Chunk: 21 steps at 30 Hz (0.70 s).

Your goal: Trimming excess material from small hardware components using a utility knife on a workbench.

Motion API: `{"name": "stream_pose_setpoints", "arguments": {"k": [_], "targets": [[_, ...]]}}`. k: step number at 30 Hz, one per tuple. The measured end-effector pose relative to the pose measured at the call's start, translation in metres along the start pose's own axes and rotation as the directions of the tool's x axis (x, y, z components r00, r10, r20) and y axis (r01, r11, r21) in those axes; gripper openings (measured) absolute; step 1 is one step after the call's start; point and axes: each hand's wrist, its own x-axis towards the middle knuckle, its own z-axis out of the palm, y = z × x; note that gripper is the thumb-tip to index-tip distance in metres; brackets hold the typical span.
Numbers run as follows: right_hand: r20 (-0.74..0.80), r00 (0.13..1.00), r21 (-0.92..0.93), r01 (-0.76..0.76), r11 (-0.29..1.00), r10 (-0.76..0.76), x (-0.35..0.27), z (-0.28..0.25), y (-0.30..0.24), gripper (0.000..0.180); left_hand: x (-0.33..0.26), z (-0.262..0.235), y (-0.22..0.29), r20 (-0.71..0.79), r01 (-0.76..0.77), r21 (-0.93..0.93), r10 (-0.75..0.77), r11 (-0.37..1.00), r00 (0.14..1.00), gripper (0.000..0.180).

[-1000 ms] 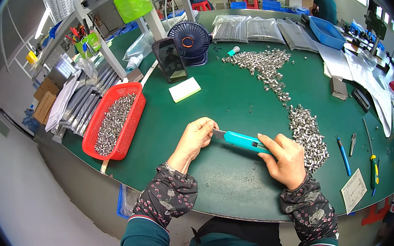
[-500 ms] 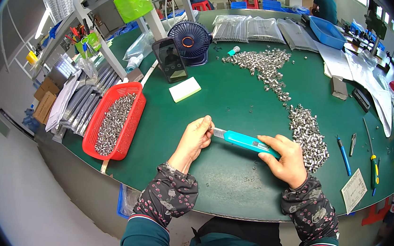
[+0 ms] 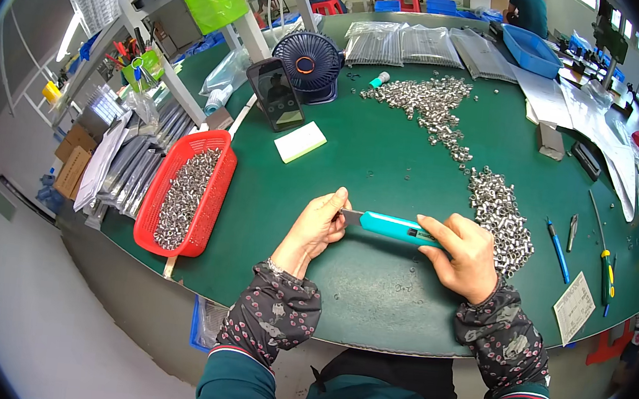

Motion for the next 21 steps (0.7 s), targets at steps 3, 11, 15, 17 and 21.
{"name": "stream_pose_setpoints", "arguments": {"k": [3,11,15,17,21], "targets": [[0.009,1.0,-0.004,0.007,1.0,-0.007,0.0,0.0,-0.002,0.039,-0.001,0.001,0.001,-0.013,0.017,-0.039,-0.017,0.999,1.0,0.038],[-0.117,0.974,-0.111,-0.209,0.972,0.196,-0.002,0.002,0.007,0.038,0.0,-0.009,0.001,0.108,0.033,-0.05,-0.027,0.998,0.994,0.038],[-0.04,0.973,-0.205,-0.231,0.951,0.227,-0.003,0.001,0.011,0.036,-0.002,-0.008,0.004,0.102,-0.04,-0.314,0.075,0.949,0.992,0.03],[-0.225,0.942,-0.087,-0.274,0.958,0.25,-0.002,-0.004,0.017,0.036,-0.003,-0.003,0.006,0.075,0.002,-0.383,0.029,0.924,0.997,0.021],[-0.464,0.814,0.164,-0.309,0.937,0.35,0.006,-0.017,0.021,0.032,-0.005,0.015,0.008,0.053,-0.014,-0.1,0.019,0.995,0.998,0.014]]}}
